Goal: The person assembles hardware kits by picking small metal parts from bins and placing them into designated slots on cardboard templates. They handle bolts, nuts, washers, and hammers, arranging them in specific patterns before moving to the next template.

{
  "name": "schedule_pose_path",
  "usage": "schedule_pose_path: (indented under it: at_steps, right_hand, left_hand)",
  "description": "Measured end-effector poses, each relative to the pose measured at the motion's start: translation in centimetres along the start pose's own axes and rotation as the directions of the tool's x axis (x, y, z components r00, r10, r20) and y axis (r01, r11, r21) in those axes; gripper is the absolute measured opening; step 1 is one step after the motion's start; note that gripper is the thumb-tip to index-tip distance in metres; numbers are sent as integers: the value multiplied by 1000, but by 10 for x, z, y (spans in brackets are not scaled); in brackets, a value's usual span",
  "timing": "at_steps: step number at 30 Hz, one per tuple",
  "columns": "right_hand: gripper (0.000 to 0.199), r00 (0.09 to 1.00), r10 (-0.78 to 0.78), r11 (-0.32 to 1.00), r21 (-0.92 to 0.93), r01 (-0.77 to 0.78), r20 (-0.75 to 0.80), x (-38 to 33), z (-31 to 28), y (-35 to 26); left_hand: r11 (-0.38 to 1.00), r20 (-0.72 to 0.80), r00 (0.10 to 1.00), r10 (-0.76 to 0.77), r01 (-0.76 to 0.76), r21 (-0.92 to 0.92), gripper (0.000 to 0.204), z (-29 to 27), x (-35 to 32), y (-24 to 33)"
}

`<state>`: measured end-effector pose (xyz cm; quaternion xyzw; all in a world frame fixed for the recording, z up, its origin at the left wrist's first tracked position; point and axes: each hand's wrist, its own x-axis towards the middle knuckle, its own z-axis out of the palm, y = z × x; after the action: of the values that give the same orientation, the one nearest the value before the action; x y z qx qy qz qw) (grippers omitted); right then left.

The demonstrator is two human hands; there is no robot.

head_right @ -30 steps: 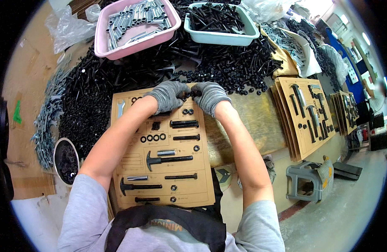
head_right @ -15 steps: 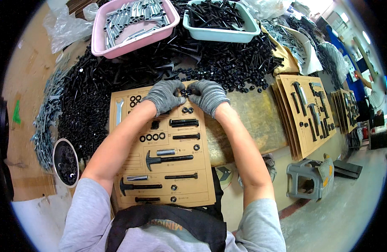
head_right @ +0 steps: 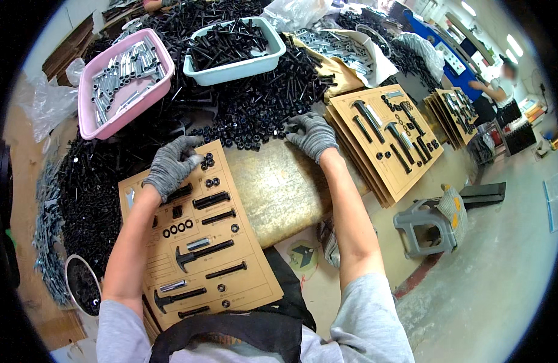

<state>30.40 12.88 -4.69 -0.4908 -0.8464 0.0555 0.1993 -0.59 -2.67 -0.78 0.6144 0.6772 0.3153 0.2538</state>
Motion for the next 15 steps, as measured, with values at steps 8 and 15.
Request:
schedule_pose_path:
  at_steps: [8, 15]
  right_hand:
    - [20, 994, -96, 983, 152, 102, -49, -11, 19, -16]
    - [22, 965, -249, 959, 116, 258, -84, -83, 7, -43]
  left_hand:
    - [993, 109, 989, 99, -106, 58, 33, 31, 11, 30]
    - [921, 225, 946, 234, -290, 262, 32, 93, 10, 62]
